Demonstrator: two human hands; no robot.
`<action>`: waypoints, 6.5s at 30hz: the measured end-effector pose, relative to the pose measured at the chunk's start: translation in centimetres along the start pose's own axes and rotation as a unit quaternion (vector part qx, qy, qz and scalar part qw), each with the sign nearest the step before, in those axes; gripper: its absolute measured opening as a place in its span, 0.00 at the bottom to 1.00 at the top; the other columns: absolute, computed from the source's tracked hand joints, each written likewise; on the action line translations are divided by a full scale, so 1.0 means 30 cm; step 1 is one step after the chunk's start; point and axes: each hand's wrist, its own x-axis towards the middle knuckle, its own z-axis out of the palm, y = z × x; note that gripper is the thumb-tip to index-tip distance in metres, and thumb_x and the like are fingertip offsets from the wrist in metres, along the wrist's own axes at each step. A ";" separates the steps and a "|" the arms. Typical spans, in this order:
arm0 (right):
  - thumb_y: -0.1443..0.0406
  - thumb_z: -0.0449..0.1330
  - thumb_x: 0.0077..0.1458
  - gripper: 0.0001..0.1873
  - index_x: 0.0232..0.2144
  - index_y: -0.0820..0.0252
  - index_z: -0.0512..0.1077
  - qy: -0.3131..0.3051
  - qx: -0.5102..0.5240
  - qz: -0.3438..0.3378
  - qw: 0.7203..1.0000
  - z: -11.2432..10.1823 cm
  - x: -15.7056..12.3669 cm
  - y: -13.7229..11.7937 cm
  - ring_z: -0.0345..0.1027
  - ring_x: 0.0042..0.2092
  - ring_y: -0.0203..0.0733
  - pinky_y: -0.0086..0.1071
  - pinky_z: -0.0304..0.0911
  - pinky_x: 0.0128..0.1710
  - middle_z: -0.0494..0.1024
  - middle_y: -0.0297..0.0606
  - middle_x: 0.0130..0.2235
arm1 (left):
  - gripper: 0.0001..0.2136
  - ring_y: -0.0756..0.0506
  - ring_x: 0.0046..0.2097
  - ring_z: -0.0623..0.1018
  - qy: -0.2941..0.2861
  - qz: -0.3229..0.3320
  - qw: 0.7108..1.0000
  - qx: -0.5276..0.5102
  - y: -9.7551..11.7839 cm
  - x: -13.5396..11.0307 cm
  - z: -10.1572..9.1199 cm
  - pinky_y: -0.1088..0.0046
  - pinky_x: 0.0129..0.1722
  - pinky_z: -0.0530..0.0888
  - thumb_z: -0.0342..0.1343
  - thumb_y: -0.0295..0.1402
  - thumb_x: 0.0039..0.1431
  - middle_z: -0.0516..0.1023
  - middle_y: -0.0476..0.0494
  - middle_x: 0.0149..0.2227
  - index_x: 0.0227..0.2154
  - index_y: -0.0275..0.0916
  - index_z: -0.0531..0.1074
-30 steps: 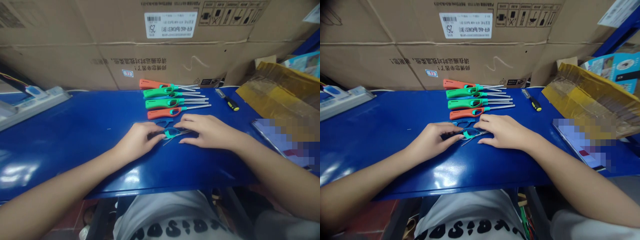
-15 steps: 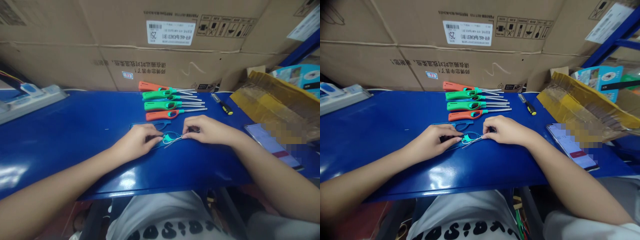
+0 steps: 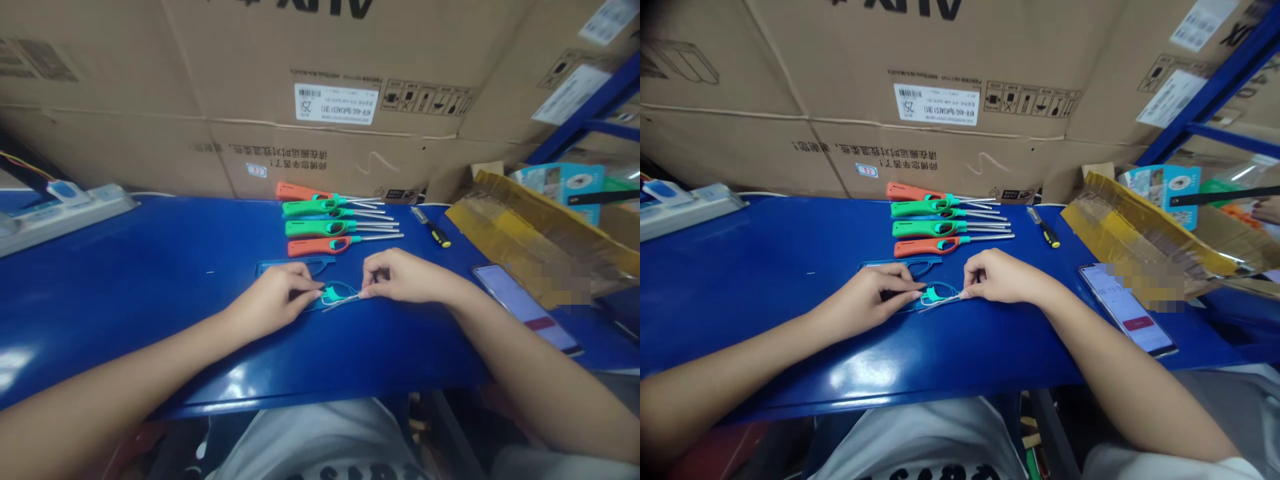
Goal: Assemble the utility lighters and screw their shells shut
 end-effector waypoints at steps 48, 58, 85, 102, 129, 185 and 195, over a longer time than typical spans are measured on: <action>0.62 0.55 0.63 0.17 0.49 0.60 0.78 0.318 -0.294 0.279 0.857 -0.177 0.089 0.342 0.64 0.58 0.55 0.50 0.51 0.61 0.80 0.51 0.50 | 0.16 0.38 0.52 0.79 -0.042 0.074 0.977 0.195 0.023 -0.025 -0.050 0.62 0.51 0.79 0.51 0.34 0.68 0.78 0.37 0.51 0.55 0.42 0.76; 0.70 0.56 0.60 0.17 0.49 0.74 0.76 0.345 -0.255 0.300 0.852 -0.166 0.086 0.331 0.69 0.54 0.60 0.44 0.64 0.50 0.76 0.65 0.51 | 0.16 0.38 0.53 0.79 -0.041 0.078 0.977 0.192 0.011 -0.025 -0.043 0.61 0.53 0.78 0.51 0.34 0.69 0.78 0.37 0.51 0.56 0.42 0.76; 0.65 0.64 0.60 0.06 0.41 0.58 0.76 0.252 0.007 -0.263 0.931 0.157 0.029 -0.067 0.71 0.39 0.37 0.30 0.66 0.38 0.80 0.39 0.40 | 0.17 0.44 0.50 0.78 0.116 -0.112 0.919 -0.360 0.067 -0.010 0.035 0.68 0.56 0.73 0.56 0.45 0.67 0.79 0.42 0.45 0.47 0.36 0.74; 0.69 0.63 0.60 0.02 0.36 0.60 0.75 0.119 0.019 -0.250 0.961 0.145 0.025 -0.033 0.65 0.33 0.31 0.27 0.62 0.35 0.75 0.34 0.38 | 0.16 0.55 0.22 0.54 0.077 -0.173 0.870 -0.455 0.066 0.000 0.001 0.80 0.20 0.50 0.56 0.47 0.66 0.64 0.56 0.25 0.46 0.41 0.65; 0.55 0.67 0.56 0.16 0.34 0.63 0.74 -0.010 0.328 -0.103 0.939 0.128 0.073 0.010 0.65 0.23 0.28 0.24 0.65 0.20 0.72 0.29 0.27 | 0.16 0.54 0.24 0.64 -0.051 -0.171 0.918 -0.354 0.039 0.004 -0.004 0.78 0.23 0.63 0.57 0.45 0.65 0.75 0.49 0.30 0.44 0.37 0.67; 0.60 0.64 0.59 0.11 0.33 0.64 0.79 0.059 0.214 -0.197 0.955 0.133 0.066 0.024 0.61 0.29 0.30 0.27 0.58 0.29 0.73 0.33 0.31 | 0.16 0.45 0.43 0.83 0.008 -0.124 0.948 -0.294 0.046 -0.023 0.038 0.73 0.42 0.77 0.62 0.38 0.64 0.85 0.42 0.41 0.52 0.39 0.71; 0.59 0.65 0.58 0.11 0.33 0.63 0.76 0.060 0.306 -0.157 0.937 0.139 0.074 0.022 0.64 0.24 0.29 0.26 0.61 0.24 0.73 0.31 0.28 | 0.16 0.47 0.36 0.82 0.030 -0.145 0.949 -0.278 0.044 -0.011 0.035 0.74 0.34 0.78 0.63 0.40 0.62 0.84 0.44 0.39 0.48 0.38 0.73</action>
